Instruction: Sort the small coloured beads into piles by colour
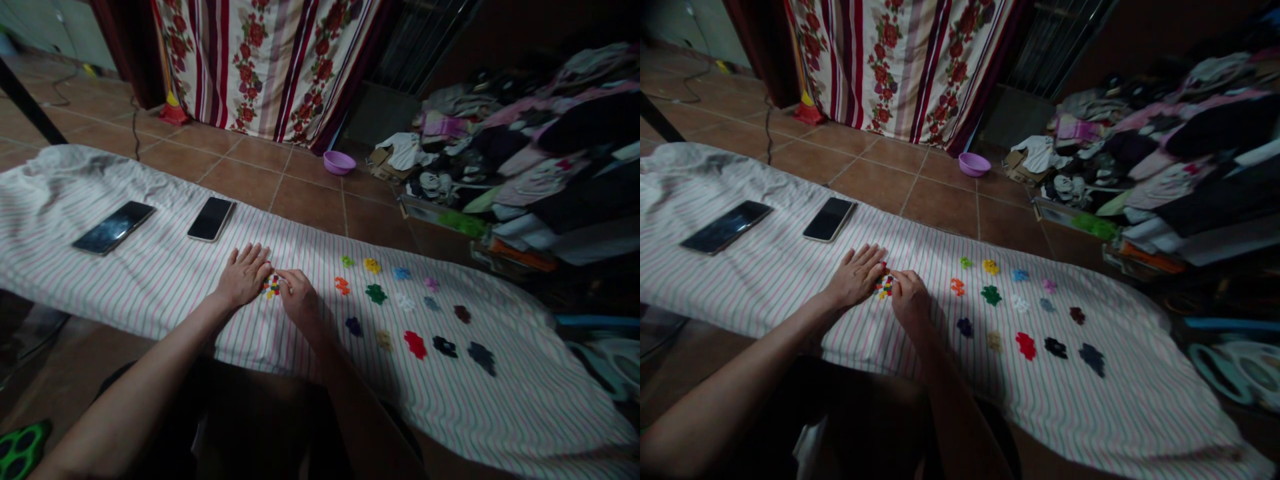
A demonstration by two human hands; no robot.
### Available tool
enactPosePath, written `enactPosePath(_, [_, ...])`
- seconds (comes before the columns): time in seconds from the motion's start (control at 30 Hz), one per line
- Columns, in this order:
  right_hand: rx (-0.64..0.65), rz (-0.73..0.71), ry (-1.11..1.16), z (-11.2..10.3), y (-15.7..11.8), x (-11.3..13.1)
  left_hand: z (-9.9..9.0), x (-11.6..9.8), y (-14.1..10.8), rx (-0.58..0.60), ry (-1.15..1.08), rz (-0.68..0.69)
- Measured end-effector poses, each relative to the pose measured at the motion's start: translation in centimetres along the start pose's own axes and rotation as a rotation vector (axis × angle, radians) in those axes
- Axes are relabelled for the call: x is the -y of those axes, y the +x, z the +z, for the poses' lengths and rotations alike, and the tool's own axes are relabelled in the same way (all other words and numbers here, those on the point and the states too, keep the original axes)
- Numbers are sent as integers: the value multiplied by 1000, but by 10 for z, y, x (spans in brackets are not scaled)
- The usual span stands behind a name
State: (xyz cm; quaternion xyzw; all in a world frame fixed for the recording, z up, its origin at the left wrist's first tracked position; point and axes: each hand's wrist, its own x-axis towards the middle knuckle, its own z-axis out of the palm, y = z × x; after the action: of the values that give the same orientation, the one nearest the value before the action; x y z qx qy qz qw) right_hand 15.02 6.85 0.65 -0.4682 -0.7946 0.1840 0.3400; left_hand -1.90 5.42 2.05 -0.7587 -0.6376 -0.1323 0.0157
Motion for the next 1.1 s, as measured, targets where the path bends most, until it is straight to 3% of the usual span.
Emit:
enactPosePath(0.27, [5,27,-32,-1,1,3,-5,4,-24,-14,59,29])
enactPosePath(0.53, [13,60,-21,-4,3,8,-14,-1,-51,78,115,72])
enactPosePath(0.87, [-20,47,47,-1,3,6,-4,-12,-47,68,99,137])
enactPosePath(1.1, [-28,143,129,1,6,5,-3,-10,-40,26,94,101])
